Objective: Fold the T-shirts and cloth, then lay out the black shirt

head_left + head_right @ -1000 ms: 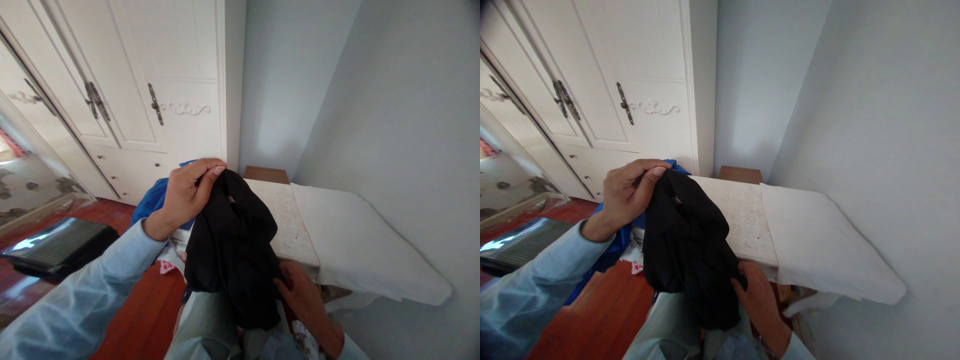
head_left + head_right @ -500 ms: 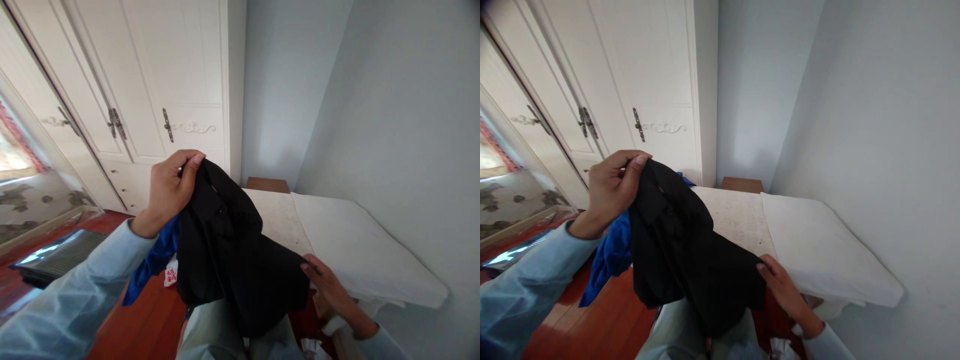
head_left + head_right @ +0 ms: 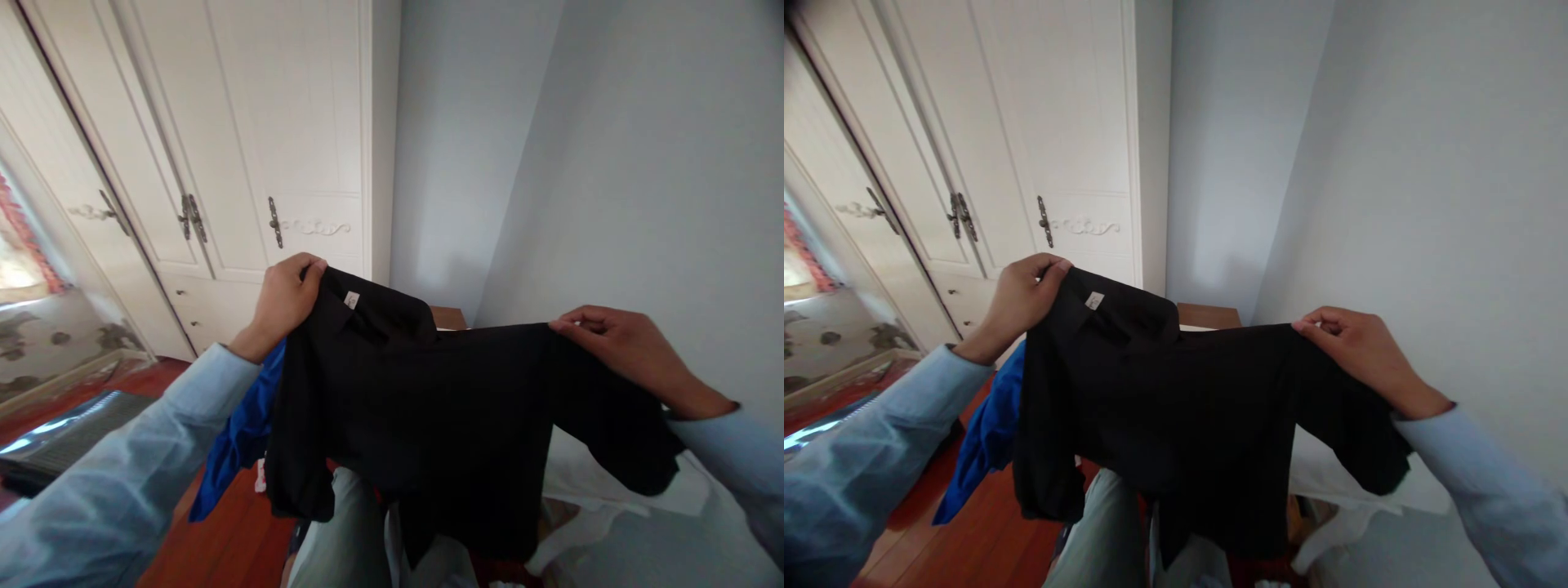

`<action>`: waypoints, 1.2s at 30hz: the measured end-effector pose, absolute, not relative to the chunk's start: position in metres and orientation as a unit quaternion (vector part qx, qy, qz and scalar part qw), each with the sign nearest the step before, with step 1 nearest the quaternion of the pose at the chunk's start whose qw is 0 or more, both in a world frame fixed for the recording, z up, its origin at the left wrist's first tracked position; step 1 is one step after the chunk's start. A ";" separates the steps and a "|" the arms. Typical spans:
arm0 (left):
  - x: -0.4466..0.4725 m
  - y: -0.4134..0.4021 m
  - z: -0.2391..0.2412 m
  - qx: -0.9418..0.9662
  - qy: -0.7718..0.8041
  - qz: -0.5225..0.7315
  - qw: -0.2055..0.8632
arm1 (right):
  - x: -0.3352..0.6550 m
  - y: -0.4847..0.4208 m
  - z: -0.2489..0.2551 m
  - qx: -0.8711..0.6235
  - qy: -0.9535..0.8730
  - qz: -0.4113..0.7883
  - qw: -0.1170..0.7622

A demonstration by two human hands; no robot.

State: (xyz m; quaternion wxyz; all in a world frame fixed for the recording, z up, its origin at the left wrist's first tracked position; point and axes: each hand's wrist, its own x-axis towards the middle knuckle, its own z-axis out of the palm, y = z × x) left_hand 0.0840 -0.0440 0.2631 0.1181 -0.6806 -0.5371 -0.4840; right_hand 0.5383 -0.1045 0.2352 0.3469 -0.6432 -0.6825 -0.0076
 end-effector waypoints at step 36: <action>0.216 0.135 0.030 -0.903 -0.384 -0.161 -0.102 | 0.487 0.094 0.057 -0.453 -0.881 -0.040 0.131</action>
